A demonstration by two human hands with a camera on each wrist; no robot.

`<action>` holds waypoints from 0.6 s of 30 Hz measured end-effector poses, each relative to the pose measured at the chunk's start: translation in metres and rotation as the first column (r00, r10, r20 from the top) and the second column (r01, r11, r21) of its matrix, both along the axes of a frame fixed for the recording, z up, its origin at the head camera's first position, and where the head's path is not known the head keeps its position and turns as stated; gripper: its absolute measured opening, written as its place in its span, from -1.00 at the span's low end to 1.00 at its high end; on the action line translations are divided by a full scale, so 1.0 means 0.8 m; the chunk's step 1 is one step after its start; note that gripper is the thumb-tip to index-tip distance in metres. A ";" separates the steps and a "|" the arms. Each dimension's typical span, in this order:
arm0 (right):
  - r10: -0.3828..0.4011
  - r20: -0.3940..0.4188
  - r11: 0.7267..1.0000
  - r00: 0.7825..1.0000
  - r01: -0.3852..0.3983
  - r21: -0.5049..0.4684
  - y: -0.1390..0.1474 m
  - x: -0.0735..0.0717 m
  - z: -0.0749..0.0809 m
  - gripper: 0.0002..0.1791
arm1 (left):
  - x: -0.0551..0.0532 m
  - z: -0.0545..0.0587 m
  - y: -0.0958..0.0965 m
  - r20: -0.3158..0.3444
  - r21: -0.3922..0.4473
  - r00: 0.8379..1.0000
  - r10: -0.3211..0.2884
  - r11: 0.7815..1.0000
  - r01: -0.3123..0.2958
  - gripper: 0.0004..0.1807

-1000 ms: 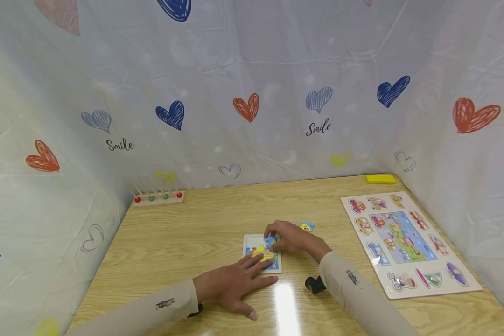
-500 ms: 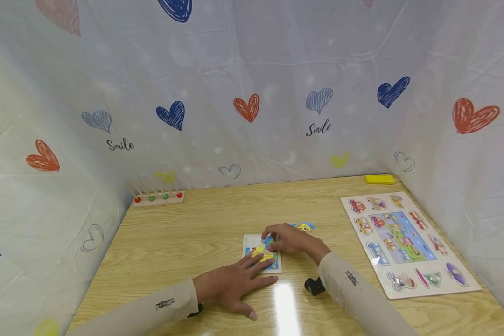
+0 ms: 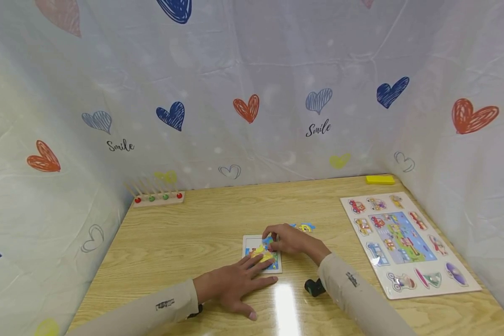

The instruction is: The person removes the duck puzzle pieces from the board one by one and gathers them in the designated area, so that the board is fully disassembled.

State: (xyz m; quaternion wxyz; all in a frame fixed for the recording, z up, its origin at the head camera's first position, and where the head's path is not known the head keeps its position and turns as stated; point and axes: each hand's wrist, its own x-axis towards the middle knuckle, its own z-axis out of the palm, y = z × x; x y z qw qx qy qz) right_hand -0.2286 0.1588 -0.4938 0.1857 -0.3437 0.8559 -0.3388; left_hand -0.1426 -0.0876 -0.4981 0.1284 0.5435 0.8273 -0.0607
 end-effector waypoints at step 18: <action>-0.074 -0.046 0.997 0.996 0.073 -0.027 0.021 0.000 0.005 -0.76 | 0.003 0.003 0.004 -0.018 -0.005 1.000 -0.001 1.000 0.001 -0.02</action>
